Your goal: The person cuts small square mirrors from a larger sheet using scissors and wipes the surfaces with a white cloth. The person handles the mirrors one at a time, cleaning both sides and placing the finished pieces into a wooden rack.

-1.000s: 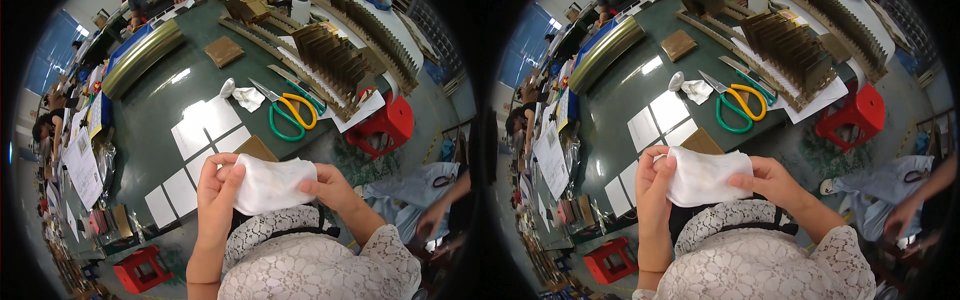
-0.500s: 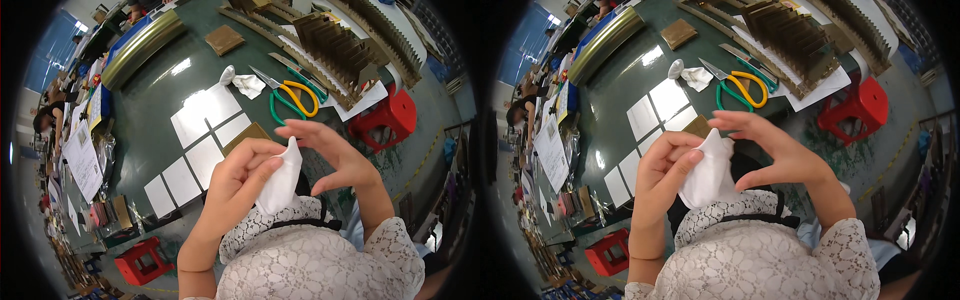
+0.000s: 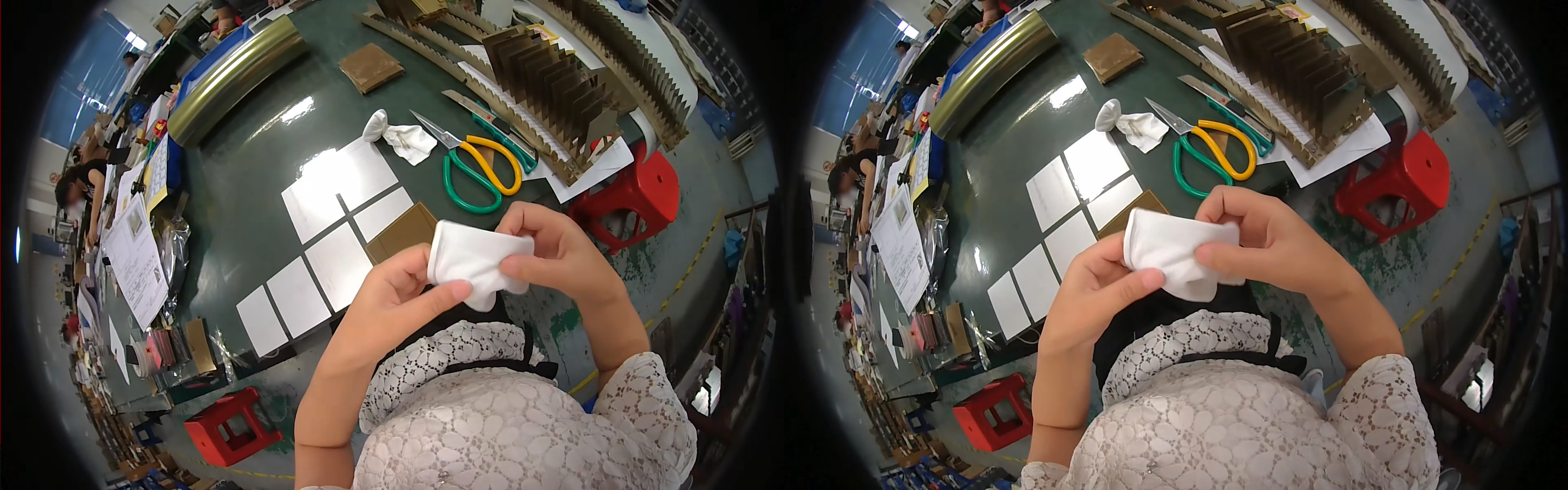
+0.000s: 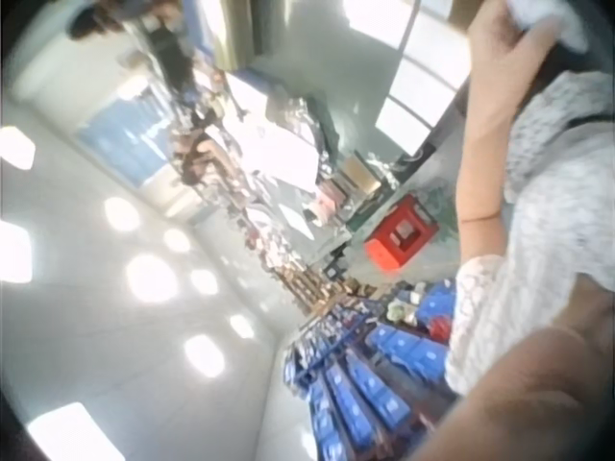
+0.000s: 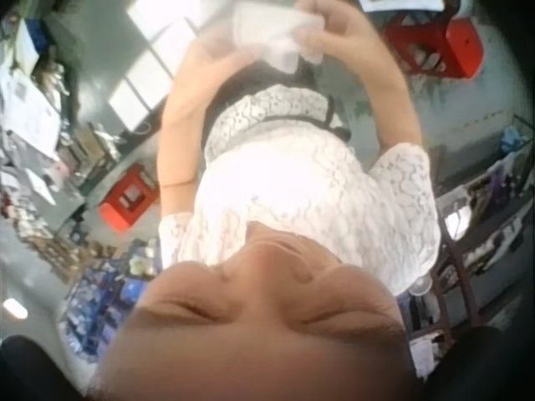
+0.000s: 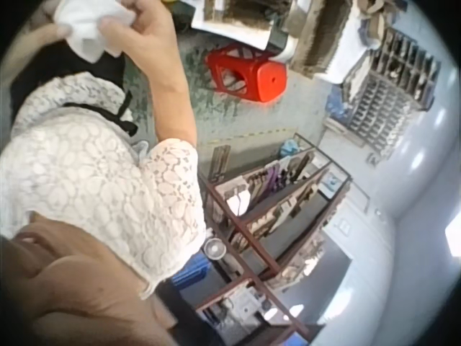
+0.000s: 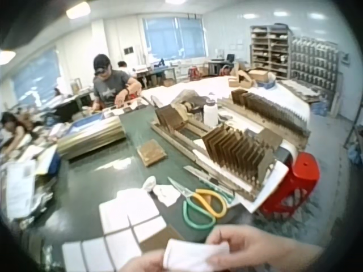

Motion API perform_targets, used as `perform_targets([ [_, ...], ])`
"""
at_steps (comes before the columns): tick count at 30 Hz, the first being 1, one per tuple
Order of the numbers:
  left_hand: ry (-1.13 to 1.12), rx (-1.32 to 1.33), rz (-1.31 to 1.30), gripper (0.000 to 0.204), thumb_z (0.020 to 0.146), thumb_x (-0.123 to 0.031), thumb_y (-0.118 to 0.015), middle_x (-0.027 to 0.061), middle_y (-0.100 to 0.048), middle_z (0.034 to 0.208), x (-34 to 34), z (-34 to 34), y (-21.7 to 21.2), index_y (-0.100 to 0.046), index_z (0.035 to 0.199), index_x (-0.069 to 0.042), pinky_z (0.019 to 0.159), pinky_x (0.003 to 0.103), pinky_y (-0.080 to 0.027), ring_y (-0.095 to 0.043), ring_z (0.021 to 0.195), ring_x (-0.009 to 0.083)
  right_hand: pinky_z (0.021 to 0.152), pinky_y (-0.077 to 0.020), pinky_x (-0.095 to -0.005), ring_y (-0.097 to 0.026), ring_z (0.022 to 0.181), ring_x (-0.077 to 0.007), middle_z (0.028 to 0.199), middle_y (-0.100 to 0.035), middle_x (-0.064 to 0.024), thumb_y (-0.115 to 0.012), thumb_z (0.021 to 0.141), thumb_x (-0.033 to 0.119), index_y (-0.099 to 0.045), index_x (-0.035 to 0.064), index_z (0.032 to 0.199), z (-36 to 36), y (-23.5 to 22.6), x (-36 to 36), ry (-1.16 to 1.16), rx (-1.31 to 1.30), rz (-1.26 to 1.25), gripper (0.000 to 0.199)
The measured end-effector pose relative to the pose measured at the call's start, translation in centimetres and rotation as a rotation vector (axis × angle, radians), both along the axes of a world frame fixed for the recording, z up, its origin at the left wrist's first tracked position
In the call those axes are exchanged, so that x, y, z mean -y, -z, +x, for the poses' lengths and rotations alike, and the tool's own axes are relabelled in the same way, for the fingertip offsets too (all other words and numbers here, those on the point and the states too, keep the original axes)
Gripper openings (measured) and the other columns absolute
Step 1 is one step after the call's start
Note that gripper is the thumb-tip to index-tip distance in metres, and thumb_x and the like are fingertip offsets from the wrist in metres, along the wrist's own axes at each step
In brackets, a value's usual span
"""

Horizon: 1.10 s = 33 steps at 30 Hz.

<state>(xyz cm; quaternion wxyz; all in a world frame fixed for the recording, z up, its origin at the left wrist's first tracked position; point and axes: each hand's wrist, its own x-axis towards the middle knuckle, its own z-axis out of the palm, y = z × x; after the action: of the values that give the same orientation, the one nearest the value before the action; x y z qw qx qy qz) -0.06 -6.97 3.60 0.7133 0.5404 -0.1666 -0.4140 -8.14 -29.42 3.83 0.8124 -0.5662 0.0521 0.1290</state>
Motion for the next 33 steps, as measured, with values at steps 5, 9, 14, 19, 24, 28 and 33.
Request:
perform_targets([
  [5, 0.054, -0.044, -0.019, 0.018, 0.094, -0.011, -0.067, 0.0031, -0.067, 0.092, 0.5, -0.3, -1.1, -0.058, 0.106, 0.0, 0.072, 0.023, -0.048, -0.061, 0.083, 0.0061, 0.092, -0.0423, -0.0298, -0.057, 0.101, -0.0125, 0.105, -0.062, -0.0026, -0.079, 0.08, 0.006, -0.06, 0.0015, 0.103, -0.5, 1.6, 0.7, -0.165, 0.196, -0.103, 0.03],
  [9, 0.192, 0.236, 0.274, 0.028, 0.09, -0.012, -0.072, 0.0013, -0.064, 0.081, 0.9, -0.5, -0.5, -0.055, 0.11, -0.001, 0.067, 0.022, -0.044, -0.055, 0.074, 0.0049, 0.085, -0.0431, -0.0264, -0.055, 0.095, -0.0082, 0.103, -0.062, -0.0006, -0.086, 0.075, 0.012, -0.06, 0.0028, 0.104, -0.1, 1.3, 0.6, -0.268, 0.084, -0.218, 0.04],
  [14, 0.271, 0.287, 0.29, 0.028, 0.088, -0.014, -0.074, 0.0007, -0.062, 0.073, 0.8, -0.2, -0.7, -0.054, 0.105, -0.003, 0.066, 0.023, -0.044, -0.055, 0.07, 0.0061, 0.068, -0.0426, -0.0227, -0.053, 0.078, -0.0038, 0.082, -0.062, 0.0036, -0.081, 0.082, 0.018, -0.064, 0.0038, 0.091, -0.1, 0.7, 1.4, -0.391, 0.064, -0.417, 0.024],
  [19, 0.305, 0.436, 0.311, 0.037, 0.082, -0.007, -0.078, 0.0042, -0.064, 0.092, 1.6, -0.2, -1.0, -0.055, 0.11, -0.001, 0.076, 0.025, -0.046, -0.058, 0.083, 0.0083, 0.068, -0.0442, -0.0227, -0.056, 0.079, -0.0035, 0.082, -0.064, 0.0023, -0.078, 0.085, 0.015, -0.065, 0.0031, 0.089, -0.8, 1.3, 1.5, -0.398, 0.061, -0.291, 0.018],
  [24, -0.024, 1.114, 0.351, 0.056, 0.075, -0.014, -0.084, 0.0195, -0.05, 0.133, 2.0, -2.2, -1.0, -0.056, 0.121, -0.003, 0.102, 0.043, -0.042, -0.049, 0.126, 0.0362, 0.068, -0.0456, -0.0232, -0.057, 0.077, -0.0036, 0.081, -0.064, 0.0037, -0.079, 0.085, 0.016, -0.066, 0.0036, 0.087, -2.9, 2.3, 1.8, -0.105, -0.029, -0.105, 0.018],
  [28, -0.014, 0.998, 0.315, 0.047, 0.079, -0.01, -0.08, 0.0207, -0.055, 0.131, 2.7, -5.1, 0.4, -0.058, 0.119, -0.001, 0.107, 0.044, -0.038, -0.049, 0.129, 0.0383, 0.077, -0.0458, -0.0244, -0.057, 0.086, -0.0051, 0.088, -0.062, 0.0015, -0.081, 0.082, 0.014, -0.069, 0.0056, 0.086, -2.5, 3.7, -0.2, 0.023, 0.207, -0.12, 0.016],
  [33, -0.102, 0.233, 0.123, 0.017, 0.092, -0.003, -0.064, 0.0141, -0.067, 0.115, 2.7, -4.9, 2.2, -0.065, 0.108, 0.004, 0.094, 0.031, -0.047, -0.062, 0.108, 0.0186, 0.093, -0.0432, -0.0281, -0.055, 0.104, -0.0142, 0.108, -0.057, -0.0065, -0.081, 0.081, 0.011, -0.07, 0.0033, 0.088, -2.7, 4.8, -0.8, 0.218, 0.523, -0.127, 0.015],
])
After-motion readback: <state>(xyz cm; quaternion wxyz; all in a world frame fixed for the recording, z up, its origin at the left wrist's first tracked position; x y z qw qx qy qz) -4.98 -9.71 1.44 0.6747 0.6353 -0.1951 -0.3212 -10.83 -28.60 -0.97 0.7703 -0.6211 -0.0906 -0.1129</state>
